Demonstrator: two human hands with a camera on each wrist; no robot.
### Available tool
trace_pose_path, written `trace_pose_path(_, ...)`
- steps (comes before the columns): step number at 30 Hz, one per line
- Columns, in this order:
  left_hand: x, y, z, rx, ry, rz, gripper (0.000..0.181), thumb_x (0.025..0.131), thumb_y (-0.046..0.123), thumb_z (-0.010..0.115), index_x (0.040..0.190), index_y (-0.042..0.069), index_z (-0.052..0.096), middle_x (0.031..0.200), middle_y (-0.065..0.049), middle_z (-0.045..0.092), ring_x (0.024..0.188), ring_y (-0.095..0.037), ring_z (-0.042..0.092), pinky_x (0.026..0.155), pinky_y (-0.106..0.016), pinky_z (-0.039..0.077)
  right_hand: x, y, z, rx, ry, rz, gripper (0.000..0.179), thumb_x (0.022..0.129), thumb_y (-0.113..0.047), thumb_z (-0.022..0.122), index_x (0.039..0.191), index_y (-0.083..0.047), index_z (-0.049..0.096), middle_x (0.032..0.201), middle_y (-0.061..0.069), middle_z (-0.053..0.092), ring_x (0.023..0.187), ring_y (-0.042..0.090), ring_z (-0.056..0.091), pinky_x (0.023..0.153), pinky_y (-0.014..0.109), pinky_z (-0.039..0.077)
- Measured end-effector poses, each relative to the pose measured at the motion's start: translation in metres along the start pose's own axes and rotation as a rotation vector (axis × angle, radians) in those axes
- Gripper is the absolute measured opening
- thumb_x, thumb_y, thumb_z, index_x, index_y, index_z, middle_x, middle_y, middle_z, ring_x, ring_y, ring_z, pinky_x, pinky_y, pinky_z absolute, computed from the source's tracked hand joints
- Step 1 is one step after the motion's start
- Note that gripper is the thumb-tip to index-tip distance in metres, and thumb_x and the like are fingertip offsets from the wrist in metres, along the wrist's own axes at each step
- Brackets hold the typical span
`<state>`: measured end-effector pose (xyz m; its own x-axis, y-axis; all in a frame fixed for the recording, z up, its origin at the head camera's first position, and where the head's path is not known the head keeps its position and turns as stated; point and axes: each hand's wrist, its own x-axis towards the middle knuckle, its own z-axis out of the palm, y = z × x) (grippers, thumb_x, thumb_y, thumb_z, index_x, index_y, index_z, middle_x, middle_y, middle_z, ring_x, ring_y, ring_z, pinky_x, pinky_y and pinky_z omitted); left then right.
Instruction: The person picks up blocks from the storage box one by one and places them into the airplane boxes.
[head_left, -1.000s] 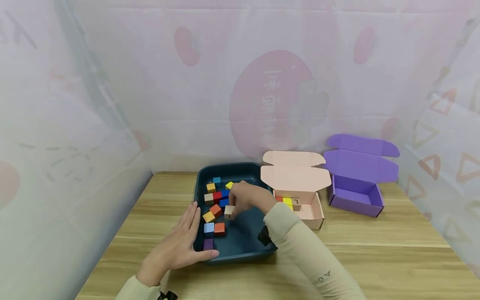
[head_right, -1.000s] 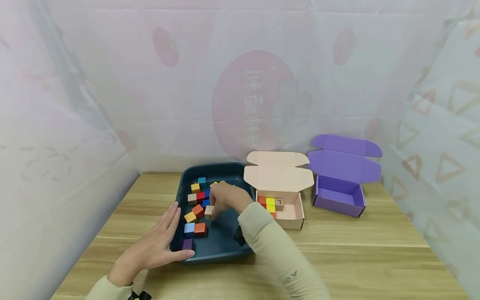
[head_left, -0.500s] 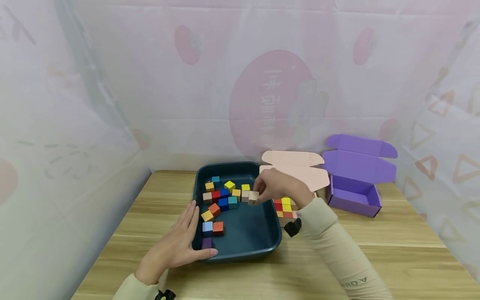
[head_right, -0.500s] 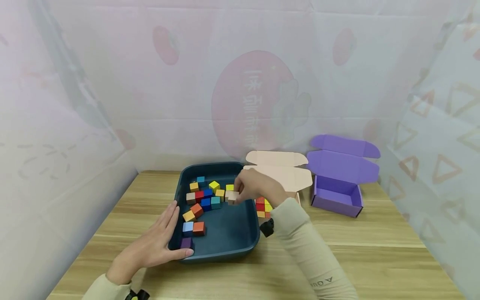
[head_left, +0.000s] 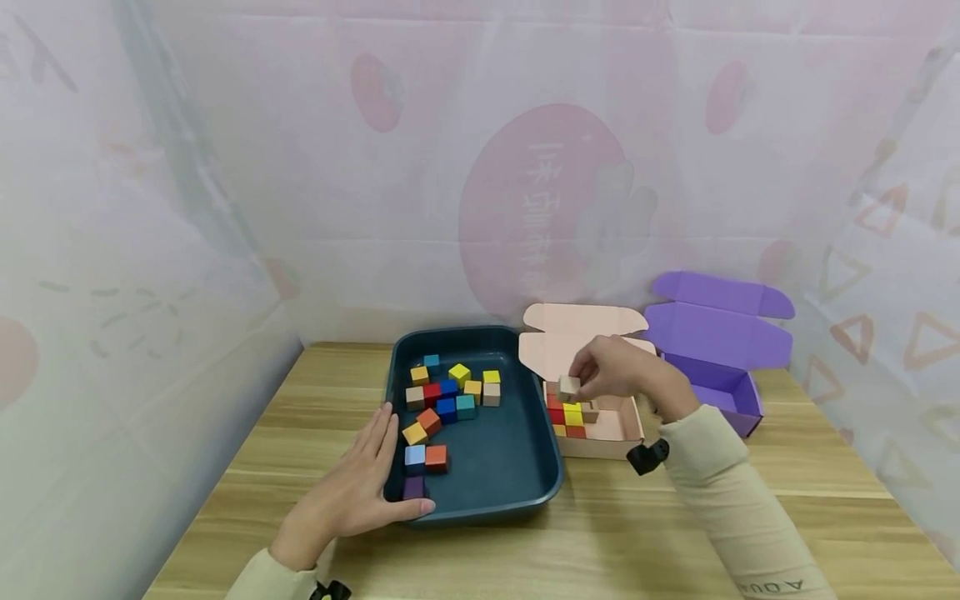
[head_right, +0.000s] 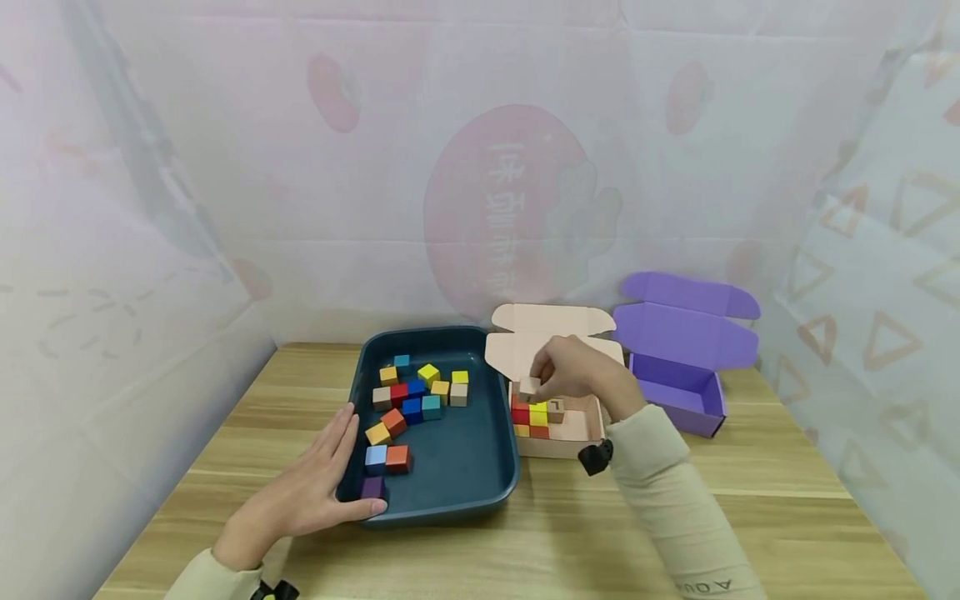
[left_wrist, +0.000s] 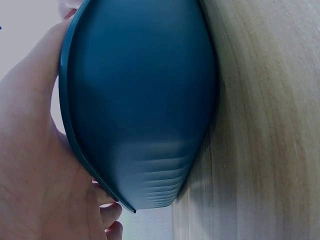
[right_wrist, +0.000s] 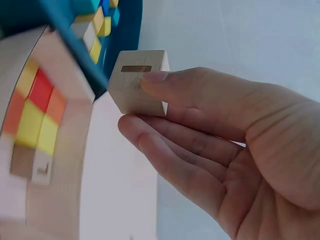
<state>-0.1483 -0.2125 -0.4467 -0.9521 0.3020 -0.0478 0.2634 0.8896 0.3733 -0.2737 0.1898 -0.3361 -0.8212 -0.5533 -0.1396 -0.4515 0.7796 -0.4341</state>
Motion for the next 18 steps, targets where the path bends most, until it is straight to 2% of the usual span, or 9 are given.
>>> trace_pose_path(6, 0.001, -0.001, -0.001, -0.001, 0.001, -0.002, 0.132, 0.082, 0.083, 0.065, 0.169, 0.002, 0.008, 0.179, -0.018, 0.000, 0.165, -0.045, 0.010, 0.126, -0.071, 0.026, -0.009, 0.023, 0.007, 0.020, -0.008, 0.072, 0.015, 0.088, -0.015, 0.086, 0.100, -0.008, 0.079, 0.092, 0.001, 0.079, 0.084, 0.012, 0.070, 0.081, 0.035, 0.061)
trace_pose_path(13, 0.000, -0.001, -0.001, -0.001, -0.009, 0.001, 0.132, 0.083, 0.084, 0.064, 0.169, 0.002, 0.007, 0.179, -0.018, -0.001, 0.165, -0.045, 0.009, 0.126, -0.070, 0.026, -0.013, 0.046, 0.029, 0.058, -0.008, 0.184, 0.023, 0.085, -0.012, 0.088, 0.105, -0.006, 0.079, 0.093, 0.002, 0.076, 0.083, 0.015, 0.066, 0.078, 0.034, 0.059)
trace_pose_path(18, 0.001, -0.001, -0.001, -0.008, -0.012, -0.004, 0.132, 0.083, 0.084, 0.064, 0.170, 0.003, 0.006, 0.179, -0.017, -0.003, 0.165, -0.044, 0.007, 0.127, -0.071, 0.025, -0.014, 0.054, 0.041, 0.054, -0.005, 0.214, 0.019, 0.084, -0.007, 0.087, 0.100, -0.008, 0.079, 0.089, 0.002, 0.073, 0.084, 0.017, 0.062, 0.075, 0.033, 0.056)
